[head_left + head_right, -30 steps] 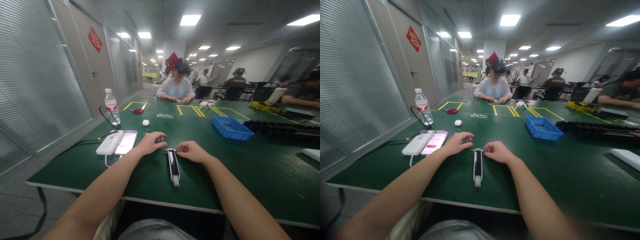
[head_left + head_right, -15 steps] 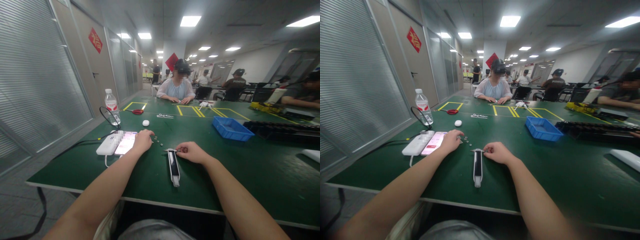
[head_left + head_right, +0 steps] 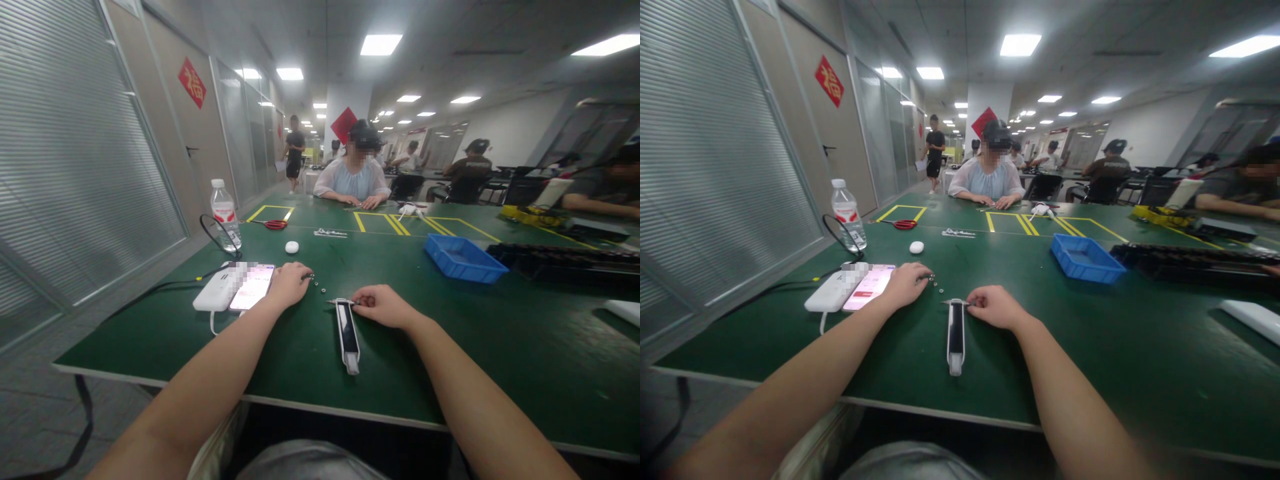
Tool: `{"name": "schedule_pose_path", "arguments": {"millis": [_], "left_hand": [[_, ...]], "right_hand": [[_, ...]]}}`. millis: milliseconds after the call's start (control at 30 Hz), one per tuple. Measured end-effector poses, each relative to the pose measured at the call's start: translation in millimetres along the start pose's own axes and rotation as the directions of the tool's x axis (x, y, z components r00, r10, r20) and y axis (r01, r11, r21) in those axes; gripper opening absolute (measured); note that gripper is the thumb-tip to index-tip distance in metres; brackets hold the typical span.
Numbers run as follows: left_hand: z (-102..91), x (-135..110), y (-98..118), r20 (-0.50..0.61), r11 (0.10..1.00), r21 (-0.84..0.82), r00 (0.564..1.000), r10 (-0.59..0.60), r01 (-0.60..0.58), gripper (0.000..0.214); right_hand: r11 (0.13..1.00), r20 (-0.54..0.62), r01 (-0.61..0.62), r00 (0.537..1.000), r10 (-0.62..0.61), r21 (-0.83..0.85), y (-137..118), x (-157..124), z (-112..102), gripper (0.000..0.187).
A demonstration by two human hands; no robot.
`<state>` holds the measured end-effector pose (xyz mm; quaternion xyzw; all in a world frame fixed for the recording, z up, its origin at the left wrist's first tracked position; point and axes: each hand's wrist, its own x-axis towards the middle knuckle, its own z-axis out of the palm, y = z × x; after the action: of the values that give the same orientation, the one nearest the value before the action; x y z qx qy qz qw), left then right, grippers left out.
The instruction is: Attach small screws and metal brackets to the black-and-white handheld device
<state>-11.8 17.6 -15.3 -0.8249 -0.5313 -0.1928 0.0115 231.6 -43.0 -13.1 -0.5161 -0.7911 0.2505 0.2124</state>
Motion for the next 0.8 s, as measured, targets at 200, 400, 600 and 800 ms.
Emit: {"name": "schedule_pose_path", "arguments": {"millis": [200, 400, 600, 800], "left_hand": [[4.5, -2.3, 1.7, 0.072, 0.999, 0.03, 0.997, 0.033, -0.035, 0.029], [2.8, -2.8, 2.0, 0.031, 0.998, -0.009, 0.997, 0.064, -0.064, 0.025], [-3.7, -3.8, 5.4, 0.041, 0.999, 0.013, 0.998, 0.051, -0.052, 0.023], [-3.6, -3.5, 4.8, 0.034, 0.999, -0.019, 0.999, 0.037, -0.036, 0.019]], "right_hand": [[1.0, -0.002, 0.007, 1.0, -0.007, -0.004, 0.5, 0.2, 0.5, 0.024], [1.0, -0.008, 0.016, 1.0, -0.017, -0.025, -0.5, 0.1, 0.6, 0.023], [1.0, -0.002, 0.01, 1.0, -0.01, -0.021, -1.2, 0.3, 0.3, 0.023], [1.0, -0.01, 0.009, 1.0, -0.009, -0.002, 2.5, 1.2, 1.7, 0.022]]}}
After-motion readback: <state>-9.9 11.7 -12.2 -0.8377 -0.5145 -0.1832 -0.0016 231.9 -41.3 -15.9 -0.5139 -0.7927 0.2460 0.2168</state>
